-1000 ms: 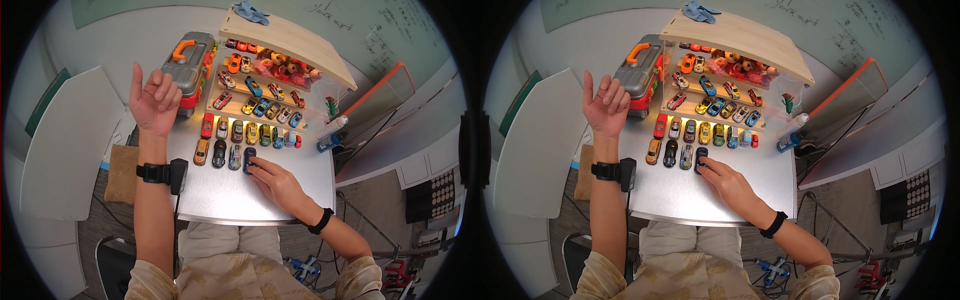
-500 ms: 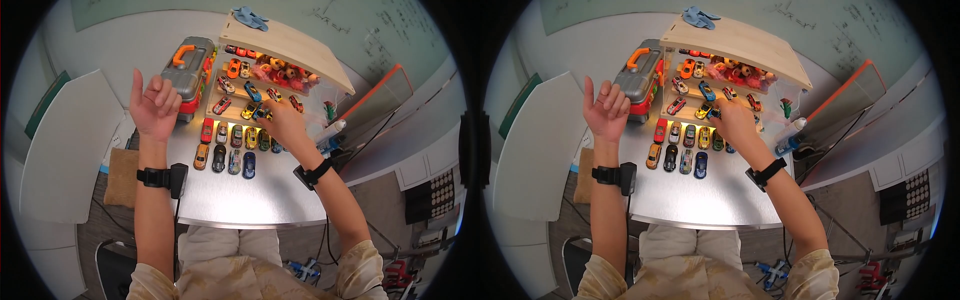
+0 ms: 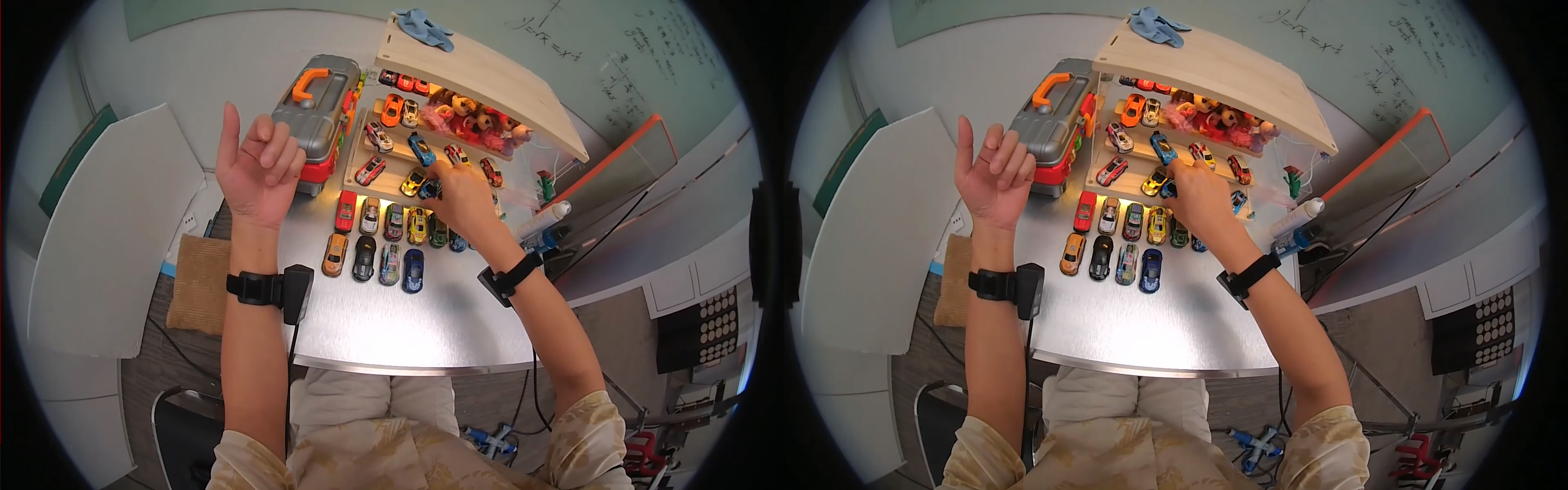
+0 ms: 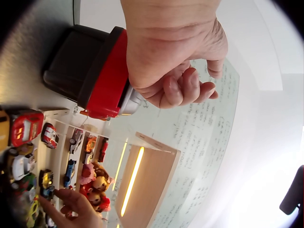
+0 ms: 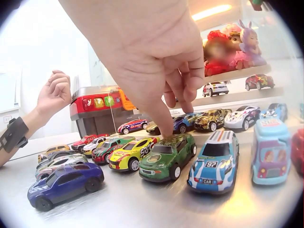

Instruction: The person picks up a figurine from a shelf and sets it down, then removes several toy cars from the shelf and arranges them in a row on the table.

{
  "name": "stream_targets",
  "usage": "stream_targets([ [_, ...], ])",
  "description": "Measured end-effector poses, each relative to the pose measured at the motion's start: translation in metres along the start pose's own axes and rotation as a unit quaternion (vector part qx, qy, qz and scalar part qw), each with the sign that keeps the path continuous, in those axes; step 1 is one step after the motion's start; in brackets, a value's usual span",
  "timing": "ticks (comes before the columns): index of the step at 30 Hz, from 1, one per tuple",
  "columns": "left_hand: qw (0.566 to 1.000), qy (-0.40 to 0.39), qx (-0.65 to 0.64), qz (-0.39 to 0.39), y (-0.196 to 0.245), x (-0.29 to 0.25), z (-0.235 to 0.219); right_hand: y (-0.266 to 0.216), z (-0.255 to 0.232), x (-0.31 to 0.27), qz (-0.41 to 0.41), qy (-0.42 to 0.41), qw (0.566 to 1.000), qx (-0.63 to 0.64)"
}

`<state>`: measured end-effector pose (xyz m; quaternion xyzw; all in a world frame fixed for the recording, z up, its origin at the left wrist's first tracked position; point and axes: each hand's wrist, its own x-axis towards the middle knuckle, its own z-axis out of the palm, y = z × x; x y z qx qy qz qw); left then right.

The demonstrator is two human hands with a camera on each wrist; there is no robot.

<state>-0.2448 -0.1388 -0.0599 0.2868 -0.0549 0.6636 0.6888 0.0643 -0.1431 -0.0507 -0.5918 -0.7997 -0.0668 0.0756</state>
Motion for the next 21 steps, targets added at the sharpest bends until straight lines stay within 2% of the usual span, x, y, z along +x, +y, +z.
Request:
stream_targets([
  [6, 1.000, 0.001, 0.001, 0.002, 0.000, 0.000, -0.001, 0.000, -0.006, -0.003, -0.044, 0.017, 0.999, -0.016],
  [9, 1.000, 0.001, 0.000, 0.003, -0.001, 0.000, -0.001, -0.001, -0.008, -0.006, -0.068, 0.057, 0.995, -0.035],
  [14, 1.000, 0.003, 0.005, 0.002, -0.001, 0.000, 0.000, 0.004, -0.005, -0.012, -0.035, 0.094, 0.994, -0.035],
  [15, 1.000, 0.005, 0.006, 0.001, -0.001, 0.000, 0.001, 0.003, -0.009, -0.018, -0.022, 0.108, 0.994, -0.027],
  [18, 1.000, 0.011, 0.007, 0.000, -0.001, -0.001, 0.002, -0.002, -0.039, -0.055, -0.082, 0.208, 0.974, 0.039],
  [21, 1.000, 0.007, 0.006, 0.001, -0.001, 0.000, 0.003, -0.016, -0.055, -0.109, -0.115, 0.219, 0.967, 0.065],
])
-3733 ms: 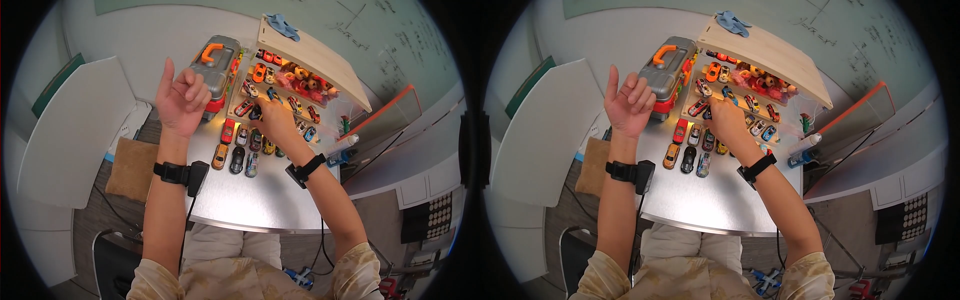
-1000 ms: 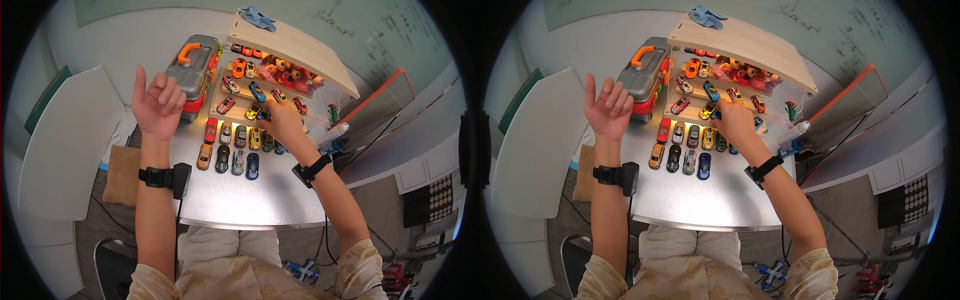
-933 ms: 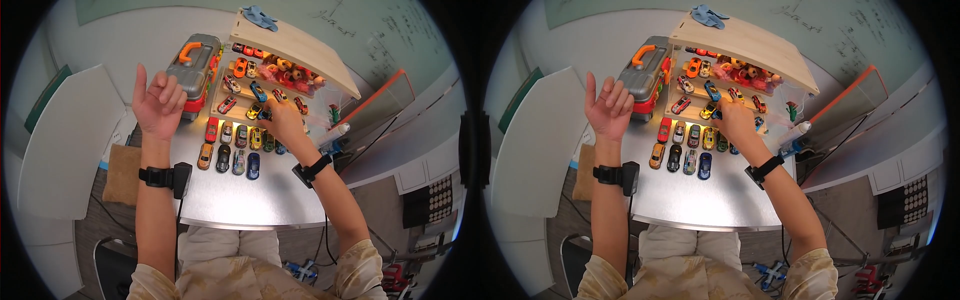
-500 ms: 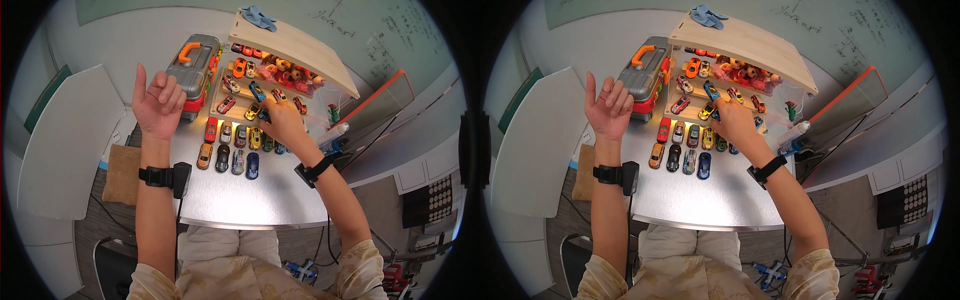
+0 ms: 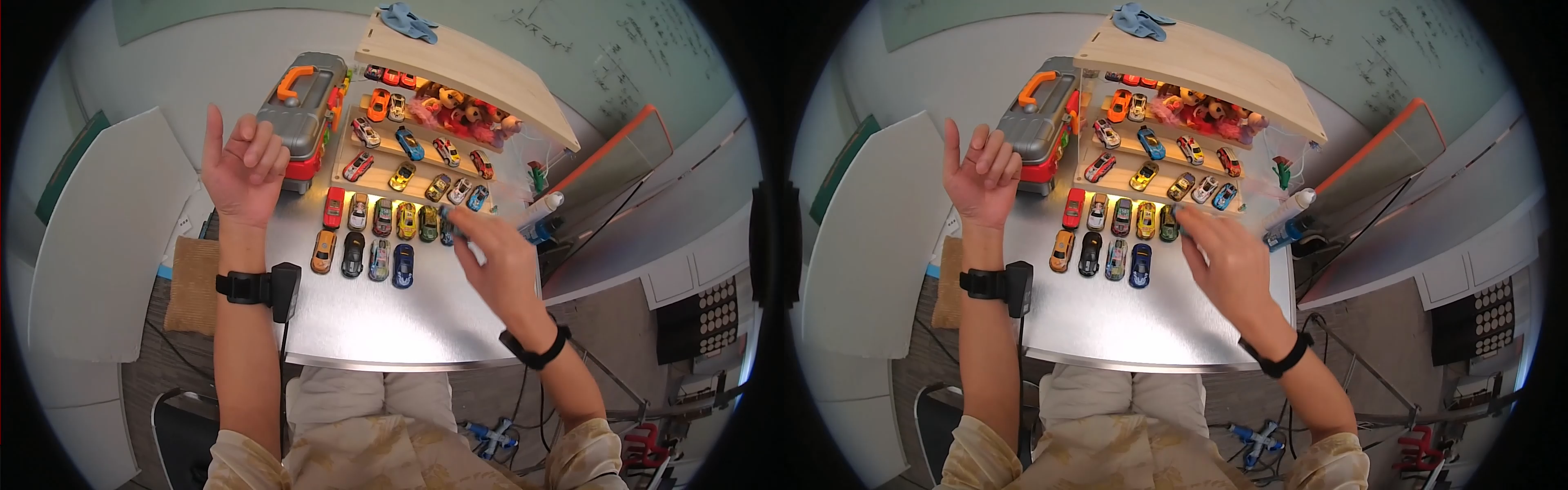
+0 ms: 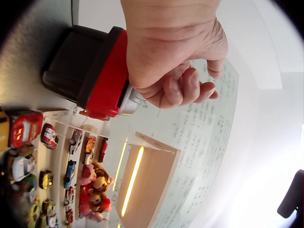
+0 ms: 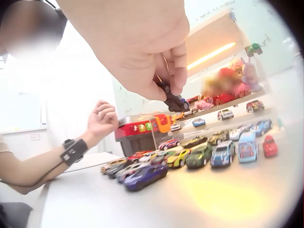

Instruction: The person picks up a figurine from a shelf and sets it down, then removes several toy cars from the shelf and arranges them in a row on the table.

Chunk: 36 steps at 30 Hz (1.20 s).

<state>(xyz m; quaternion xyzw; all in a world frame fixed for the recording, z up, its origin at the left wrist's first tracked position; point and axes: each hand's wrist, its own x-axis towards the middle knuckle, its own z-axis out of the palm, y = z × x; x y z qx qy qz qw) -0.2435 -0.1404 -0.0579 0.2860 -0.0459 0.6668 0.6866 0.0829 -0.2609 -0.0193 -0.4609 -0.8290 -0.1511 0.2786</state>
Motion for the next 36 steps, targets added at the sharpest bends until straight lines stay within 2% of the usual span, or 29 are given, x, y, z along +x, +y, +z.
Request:
stream_targets([
  [3, 1.000, -0.005, -0.001, -0.002, -0.001, 0.000, 0.001, -0.014, 0.000, -0.051, 0.007, -0.072, 0.997, 0.039],
  [7, 1.000, -0.009, 0.001, -0.007, -0.004, -0.001, 0.003, -0.019, 0.010, -0.081, 0.016, -0.145, 0.989, 0.039],
  [16, 0.999, -0.027, 0.005, -0.020, -0.007, 0.000, -0.002, -0.020, 0.024, -0.083, 0.012, -0.135, 0.990, 0.036],
  [31, 1.000, -0.008, 0.007, -0.012, -0.008, -0.001, 0.001, -0.016, 0.027, -0.076, 0.060, -0.132, 0.984, 0.101],
  [34, 1.000, -0.002, 0.008, -0.011, -0.008, 0.000, 0.002, -0.005, 0.011, -0.057, 0.067, -0.069, 0.992, 0.082],
  [35, 1.000, 0.000, 0.009, -0.010, -0.008, -0.001, 0.002, 0.012, 0.012, -0.049, 0.039, -0.033, 0.997, 0.052],
  [36, 1.000, 0.000, 0.008, -0.010, -0.008, -0.002, 0.002, 0.022, 0.008, -0.036, 0.100, -0.054, 0.992, 0.047],
])
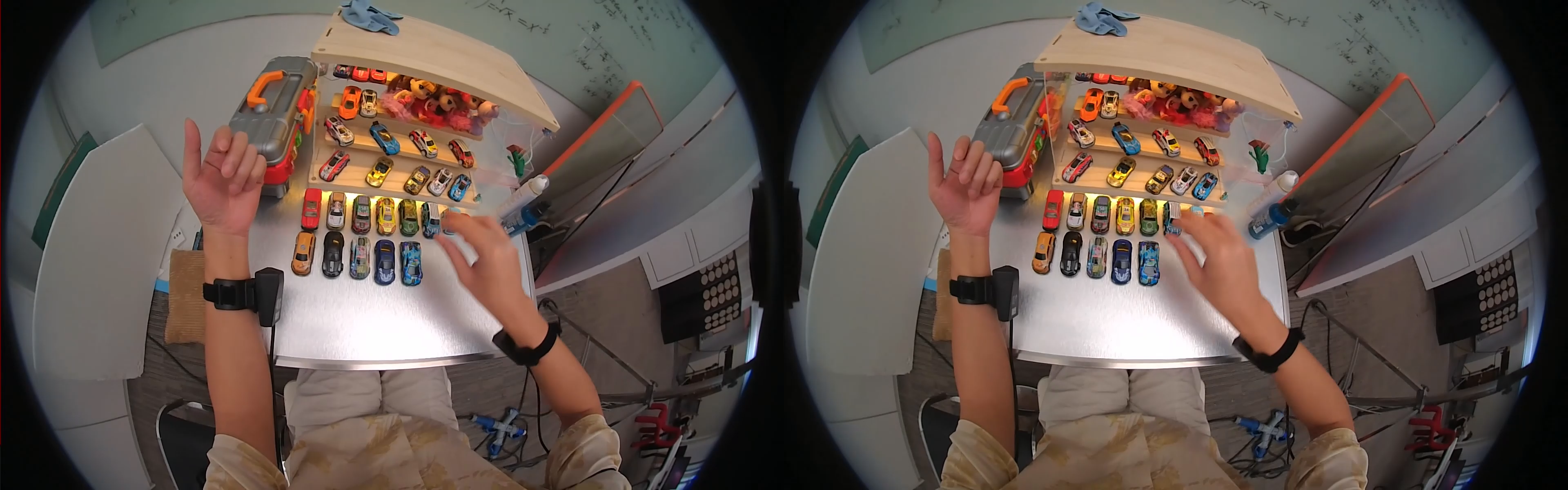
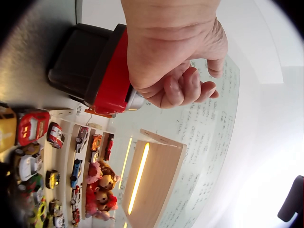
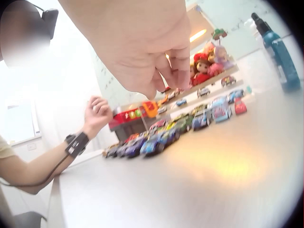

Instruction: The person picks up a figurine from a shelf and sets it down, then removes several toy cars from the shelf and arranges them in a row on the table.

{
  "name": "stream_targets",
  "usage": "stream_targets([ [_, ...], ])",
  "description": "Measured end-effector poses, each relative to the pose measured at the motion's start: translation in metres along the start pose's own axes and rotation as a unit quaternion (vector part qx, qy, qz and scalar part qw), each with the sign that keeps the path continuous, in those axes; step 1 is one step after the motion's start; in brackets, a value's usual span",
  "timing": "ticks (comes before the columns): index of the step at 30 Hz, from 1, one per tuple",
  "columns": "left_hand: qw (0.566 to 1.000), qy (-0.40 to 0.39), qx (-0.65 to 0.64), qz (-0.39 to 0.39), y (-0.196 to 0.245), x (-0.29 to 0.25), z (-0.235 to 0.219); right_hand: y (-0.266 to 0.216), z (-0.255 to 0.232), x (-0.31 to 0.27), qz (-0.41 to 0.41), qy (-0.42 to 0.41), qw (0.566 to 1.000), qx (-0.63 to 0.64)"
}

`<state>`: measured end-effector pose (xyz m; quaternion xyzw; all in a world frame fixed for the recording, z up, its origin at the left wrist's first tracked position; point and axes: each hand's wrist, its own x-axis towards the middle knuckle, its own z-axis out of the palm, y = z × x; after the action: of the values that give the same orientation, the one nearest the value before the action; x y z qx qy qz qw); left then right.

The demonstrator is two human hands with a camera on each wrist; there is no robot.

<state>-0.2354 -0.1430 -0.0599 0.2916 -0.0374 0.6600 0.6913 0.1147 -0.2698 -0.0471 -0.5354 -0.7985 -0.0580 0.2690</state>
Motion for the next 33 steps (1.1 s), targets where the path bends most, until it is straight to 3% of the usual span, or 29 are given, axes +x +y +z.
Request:
stream_targets([
  [2, 1.000, -0.003, -0.001, -0.001, 0.000, 0.002, 0.001, 0.009, -0.015, 0.030, 0.126, -0.030, 0.992, -0.007],
  [7, 1.000, -0.008, -0.001, -0.001, 0.000, 0.002, 0.001, 0.053, 0.009, 0.073, 0.102, -0.076, 0.990, -0.059],
  [20, 1.000, -0.016, -0.021, -0.002, 0.002, 0.001, -0.003, 0.068, 0.043, 0.101, 0.129, -0.202, 0.959, -0.148],
  [29, 1.000, -0.014, -0.013, 0.002, 0.001, 0.002, -0.003, 0.082, 0.045, 0.100, 0.091, -0.180, 0.970, -0.136],
  [33, 1.000, -0.009, -0.008, 0.002, 0.001, 0.002, -0.001, 0.069, 0.022, 0.095, 0.118, -0.121, 0.978, -0.122],
])
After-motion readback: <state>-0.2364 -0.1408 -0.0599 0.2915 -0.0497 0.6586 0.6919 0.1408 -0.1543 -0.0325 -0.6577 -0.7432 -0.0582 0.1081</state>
